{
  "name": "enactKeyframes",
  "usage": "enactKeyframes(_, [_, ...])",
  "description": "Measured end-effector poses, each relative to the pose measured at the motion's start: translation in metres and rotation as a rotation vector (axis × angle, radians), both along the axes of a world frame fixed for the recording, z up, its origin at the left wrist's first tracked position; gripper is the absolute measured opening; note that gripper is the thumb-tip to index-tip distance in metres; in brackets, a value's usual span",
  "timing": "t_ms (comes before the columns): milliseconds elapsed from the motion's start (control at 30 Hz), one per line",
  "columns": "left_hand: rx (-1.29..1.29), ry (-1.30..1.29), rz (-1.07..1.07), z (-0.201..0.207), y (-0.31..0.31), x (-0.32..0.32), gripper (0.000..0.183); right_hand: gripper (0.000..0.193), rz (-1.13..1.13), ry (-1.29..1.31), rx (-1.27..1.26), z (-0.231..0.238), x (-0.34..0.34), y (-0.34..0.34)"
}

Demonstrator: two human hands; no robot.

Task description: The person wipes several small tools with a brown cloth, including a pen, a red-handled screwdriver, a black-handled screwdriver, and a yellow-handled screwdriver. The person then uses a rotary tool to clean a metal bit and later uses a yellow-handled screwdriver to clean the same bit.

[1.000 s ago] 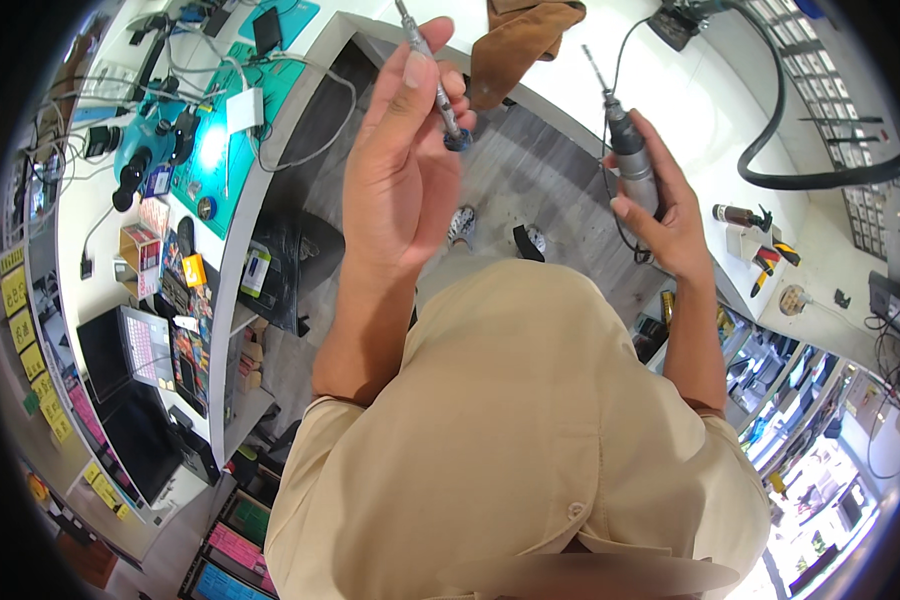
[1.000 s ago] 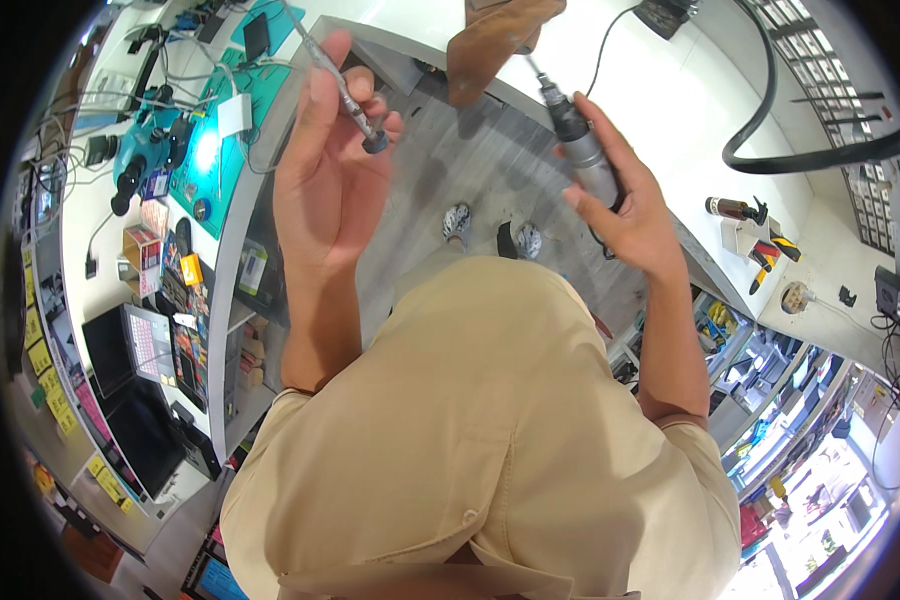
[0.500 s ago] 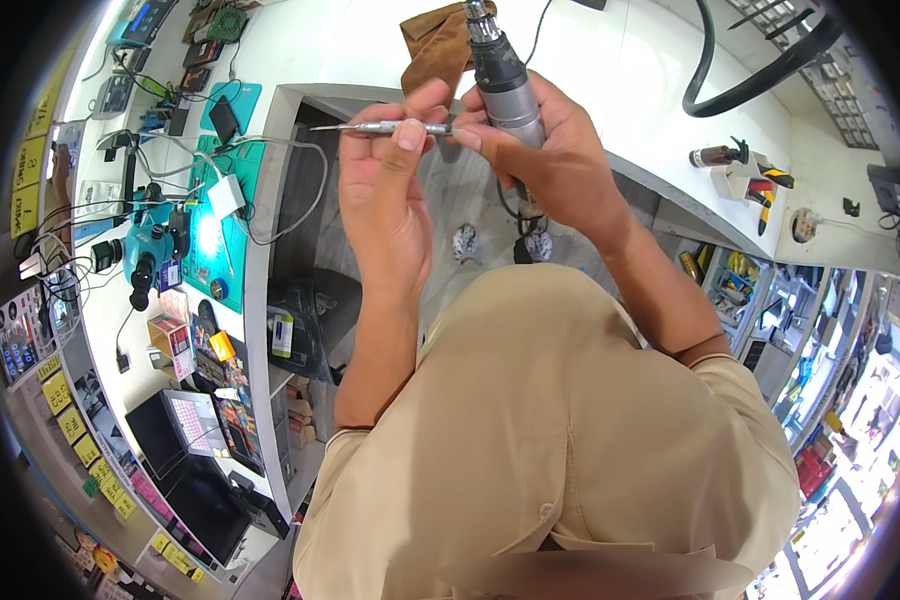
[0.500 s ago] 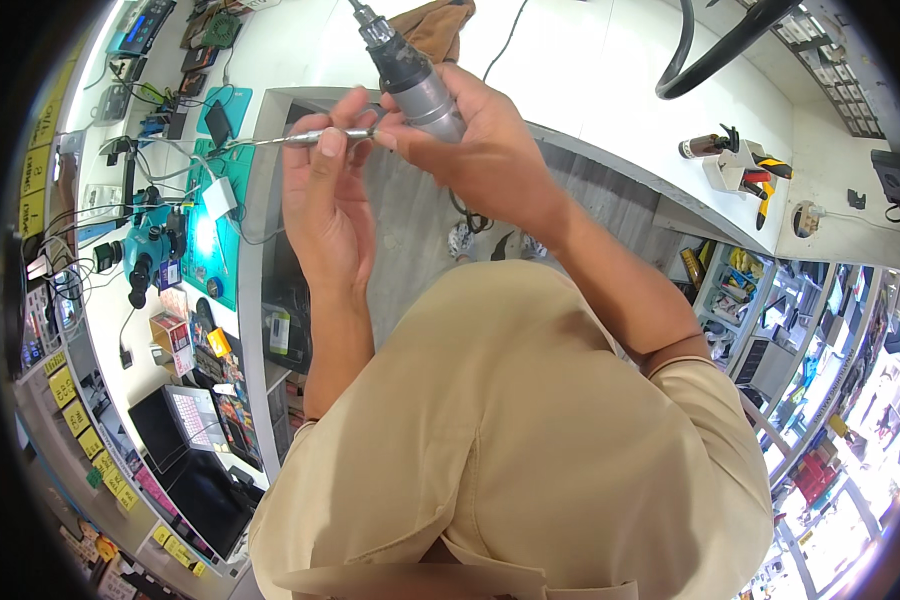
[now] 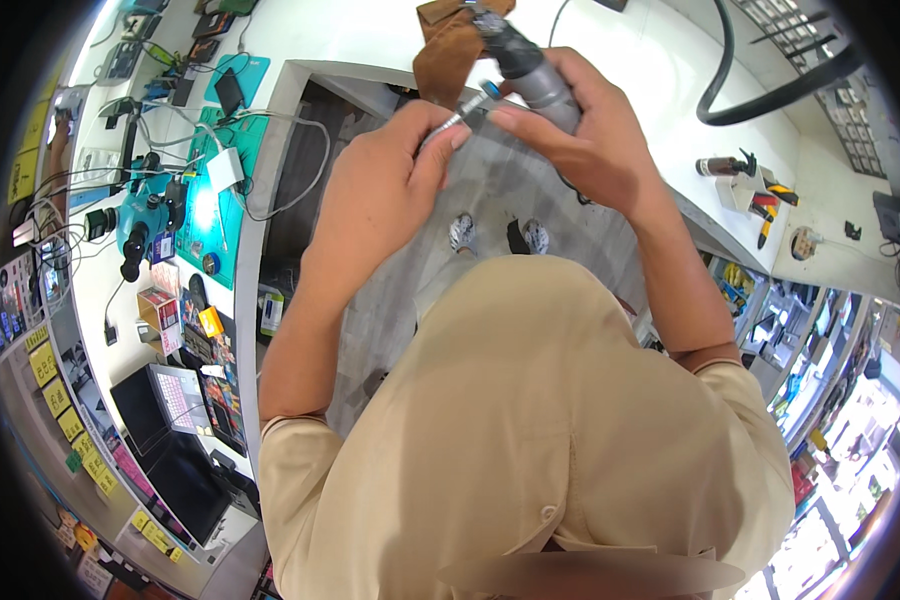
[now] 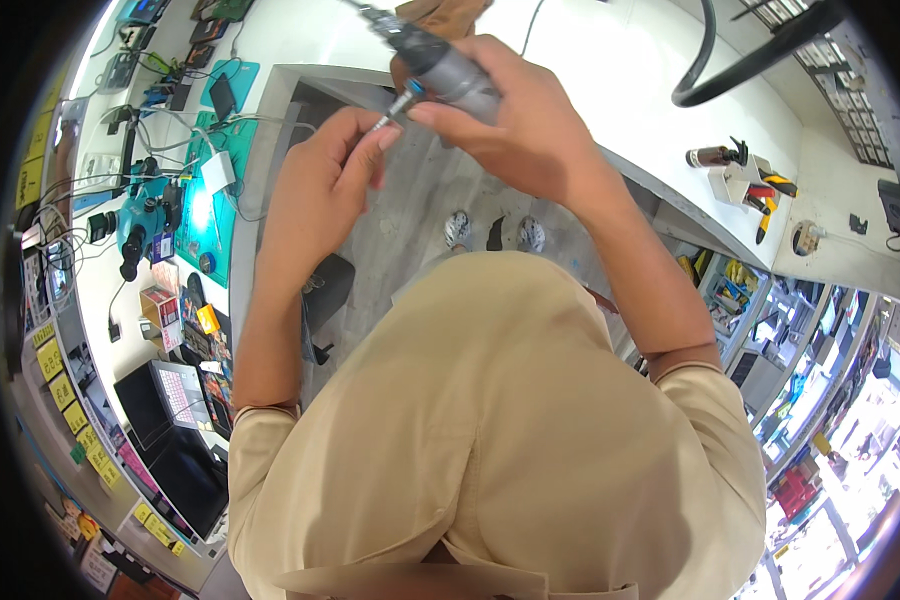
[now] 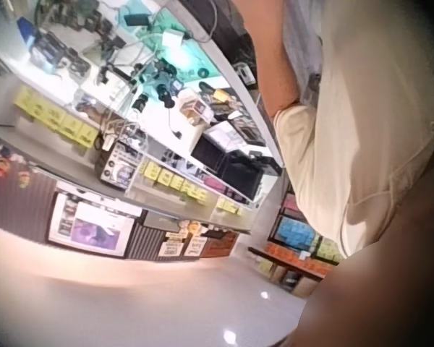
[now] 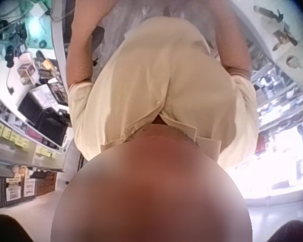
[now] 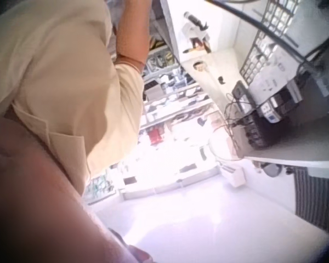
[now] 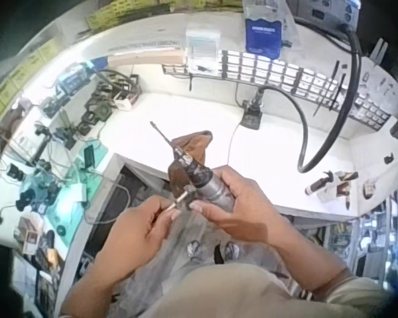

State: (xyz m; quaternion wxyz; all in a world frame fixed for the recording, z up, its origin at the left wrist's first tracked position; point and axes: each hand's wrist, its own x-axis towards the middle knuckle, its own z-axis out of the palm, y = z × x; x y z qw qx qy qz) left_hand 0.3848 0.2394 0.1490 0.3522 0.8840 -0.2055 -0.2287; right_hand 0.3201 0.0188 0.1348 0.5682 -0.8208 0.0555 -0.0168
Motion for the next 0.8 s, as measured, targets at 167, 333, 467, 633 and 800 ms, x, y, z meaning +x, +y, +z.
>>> enactKeyframes(167, [-0.577,0.213,0.268,-0.001,0.007,0.003,0.041,0.065,0.223,0.077,-0.078,-0.005,-0.023,-0.011])
enactKeyframes(333, [-0.74,0.334,0.348,-0.002,0.016,-0.006,0.046,0.09,0.451,-0.173,-0.244,-0.023,-0.035,-0.007])
enactKeyframes(467, [-0.809,0.411,0.396,0.002,0.018,-0.014,0.048,0.091,0.499,-0.151,-0.16,-0.024,-0.035,-0.003])
enactKeyframes(633, [-0.825,0.39,0.406,0.003,0.022,-0.02,0.049,0.086,0.538,-0.148,-0.306,-0.014,-0.034,0.0])
enactKeyframes(800, [-0.861,0.317,0.428,-0.003,0.025,-0.025,0.047,0.083,0.523,-0.108,-0.294,-0.012,-0.032,0.006])
